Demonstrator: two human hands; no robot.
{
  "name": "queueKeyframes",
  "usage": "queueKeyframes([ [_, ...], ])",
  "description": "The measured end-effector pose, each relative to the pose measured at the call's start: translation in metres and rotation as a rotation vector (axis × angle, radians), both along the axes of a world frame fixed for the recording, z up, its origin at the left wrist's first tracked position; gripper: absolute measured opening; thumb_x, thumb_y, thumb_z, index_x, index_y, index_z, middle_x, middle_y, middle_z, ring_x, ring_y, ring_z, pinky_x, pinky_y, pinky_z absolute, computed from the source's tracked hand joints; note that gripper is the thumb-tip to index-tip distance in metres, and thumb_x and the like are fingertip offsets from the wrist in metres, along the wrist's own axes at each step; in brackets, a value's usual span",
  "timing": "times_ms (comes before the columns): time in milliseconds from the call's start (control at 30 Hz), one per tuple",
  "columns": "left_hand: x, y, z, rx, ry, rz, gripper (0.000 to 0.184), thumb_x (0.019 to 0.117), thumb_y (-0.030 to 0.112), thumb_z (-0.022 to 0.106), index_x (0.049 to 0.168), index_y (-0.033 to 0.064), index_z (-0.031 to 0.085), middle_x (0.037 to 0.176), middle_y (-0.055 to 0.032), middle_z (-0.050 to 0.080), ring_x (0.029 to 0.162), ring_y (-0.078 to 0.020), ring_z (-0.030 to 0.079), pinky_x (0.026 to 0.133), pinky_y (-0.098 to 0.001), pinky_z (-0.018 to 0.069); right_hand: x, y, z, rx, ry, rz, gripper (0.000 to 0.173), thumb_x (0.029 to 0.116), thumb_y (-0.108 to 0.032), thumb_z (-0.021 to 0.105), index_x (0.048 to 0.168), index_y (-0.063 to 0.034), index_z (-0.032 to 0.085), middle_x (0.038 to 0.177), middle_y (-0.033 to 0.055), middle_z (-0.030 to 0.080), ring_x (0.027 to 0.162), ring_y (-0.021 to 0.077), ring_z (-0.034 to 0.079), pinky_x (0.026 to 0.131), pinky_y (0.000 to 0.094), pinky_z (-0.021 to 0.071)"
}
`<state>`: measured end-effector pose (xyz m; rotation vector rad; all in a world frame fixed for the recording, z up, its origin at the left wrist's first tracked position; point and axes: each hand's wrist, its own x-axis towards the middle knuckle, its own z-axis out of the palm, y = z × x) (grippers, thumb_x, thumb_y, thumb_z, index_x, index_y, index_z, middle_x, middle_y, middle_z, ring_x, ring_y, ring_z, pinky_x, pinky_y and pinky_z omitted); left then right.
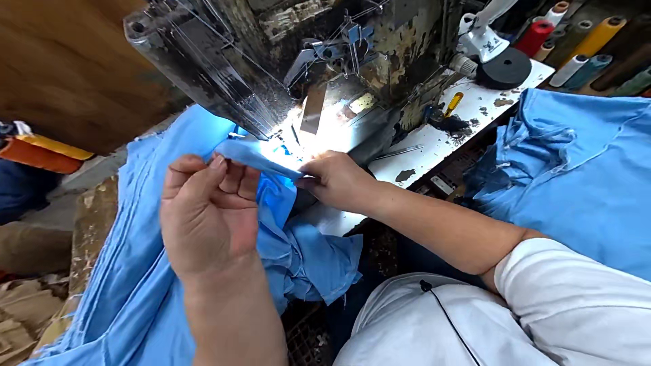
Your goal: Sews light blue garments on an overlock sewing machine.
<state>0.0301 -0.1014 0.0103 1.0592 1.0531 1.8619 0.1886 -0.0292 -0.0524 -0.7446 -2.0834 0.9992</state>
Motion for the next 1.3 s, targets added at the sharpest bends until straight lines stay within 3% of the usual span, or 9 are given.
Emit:
queueKeyframes([
  [67, -0.010, 0.000, 0.004, 0.050, 0.607, 0.010, 0.017, 0.0984, -0.001, 0.054, 0.104, 0.0123, 0.062, 0.105, 0.0040, 0.074, 0.093, -0.0082, 0.073, 0.084, -0.0277, 0.0633, 0.007, -0.012, 0.022, 0.153, -0.060, 0.117, 0.015, 0.0950, -0.016, 0.072, 0.089, -0.0024, 0.075, 0.093, 0.0104, 0.068, 0.082, 0.0188, 0.066, 0.073, 0.0369, 0.0581],
  [133, -0.029, 0.005, 0.010, 0.124, 1.336, -0.157, 0.021, 0.0952, 0.007, 0.055, 0.104, -0.0052, 0.069, 0.125, -0.0154, 0.069, 0.122, -0.0266, 0.064, 0.106, -0.0454, 0.0508, 0.013, -0.019, 0.038, 0.140, -0.022, 0.338, 0.019, 0.0946, -0.015, 0.073, 0.082, -0.0004, 0.072, 0.076, 0.0074, 0.067, 0.066, 0.0111, 0.064, 0.062, 0.0274, 0.0548],
  [167, -0.037, 0.010, 0.011, 0.140, 1.542, -0.301, 0.023, 0.0909, 0.013, 0.056, 0.096, -0.0007, 0.073, 0.125, -0.0178, 0.068, 0.133, -0.0368, 0.055, 0.115, -0.0585, 0.0392, 0.014, -0.016, 0.037, 0.122, -0.019, 0.408, 0.019, 0.0942, -0.012, 0.073, 0.082, 0.0017, 0.072, 0.074, 0.0079, 0.066, 0.065, 0.0112, 0.063, 0.061, 0.0270, 0.0529],
  [233, -0.047, 0.014, 0.009, 0.255, 1.741, -0.388, 0.024, 0.0863, 0.028, 0.056, 0.079, 0.0122, 0.072, 0.095, -0.0051, 0.073, 0.122, -0.0345, 0.063, 0.115, -0.0704, 0.0304, 0.015, 0.002, 0.019, 0.033, -0.069, 0.411, 0.016, 0.0934, -0.012, 0.074, 0.087, 0.0035, 0.073, 0.074, 0.0100, 0.069, 0.064, 0.0140, 0.066, 0.060, 0.0308, 0.0562],
  [300, -0.050, 0.017, 0.020, 0.384, 1.836, -0.329, 0.028, 0.0886, 0.028, 0.058, 0.066, 0.0118, 0.062, 0.073, -0.0022, 0.066, 0.100, -0.0298, 0.069, 0.111, -0.0689, 0.0337, 0.014, 0.018, -0.011, -0.030, -0.096, 0.291, 0.018, 0.0933, -0.016, 0.076, 0.089, 0.0015, 0.075, 0.073, 0.0093, 0.070, 0.062, 0.0138, 0.065, 0.060, 0.0324, 0.0553],
  [367, -0.052, 0.024, 0.028, 0.483, 1.909, -0.208, 0.029, 0.0888, 0.023, 0.059, 0.065, 0.0067, 0.055, 0.067, -0.0087, 0.061, 0.090, -0.0342, 0.068, 0.104, -0.0673, 0.0350, 0.013, 0.019, -0.029, -0.058, 0.028, 0.242, 0.018, 0.0910, -0.014, 0.078, 0.083, 0.0013, 0.074, 0.068, 0.0069, 0.067, 0.057, 0.0077, 0.061, 0.054, 0.0253, 0.0521],
  [567, -0.065, 0.042, 0.024, 0.485, 1.943, -0.083, 0.028, 0.0944, 0.020, 0.053, 0.076, -0.0005, 0.058, 0.074, -0.0173, 0.063, 0.096, -0.0421, 0.067, 0.103, -0.0685, 0.0339, 0.009, 0.016, -0.035, -0.022, 0.102, 0.198, 0.016, 0.0912, -0.011, 0.076, 0.081, 0.0018, 0.073, 0.064, 0.0057, 0.066, 0.054, 0.0041, 0.058, 0.052, 0.0209, 0.0500],
  [1100, -0.046, 0.035, 0.021, 0.500, 1.964, -0.242, 0.026, 0.0932, 0.015, 0.049, 0.072, 0.0048, 0.061, 0.070, -0.0105, 0.060, 0.084, -0.0356, 0.066, 0.095, -0.0626, 0.0406, 0.015, 0.010, -0.044, -0.023, 0.130, 0.217, 0.019, 0.0925, -0.012, 0.075, 0.079, 0.0009, 0.072, 0.074, 0.0056, 0.066, 0.064, 0.0034, 0.060, 0.059, 0.0188, 0.0504],
  [1300, -0.045, 0.036, 0.019, 0.416, 1.945, -0.375, 0.043, 0.0963, 0.045, 0.058, 0.068, 0.0141, 0.064, 0.065, 0.0001, 0.060, 0.078, -0.0220, 0.066, 0.097, -0.0567, 0.0439, 0.016, 0.010, -0.048, 0.034, 0.148, 0.235, 0.015, 0.0925, -0.010, 0.074, 0.083, 0.0013, 0.075, 0.074, 0.0062, 0.068, 0.067, 0.0047, 0.062, 0.063, 0.0207, 0.0516],
])
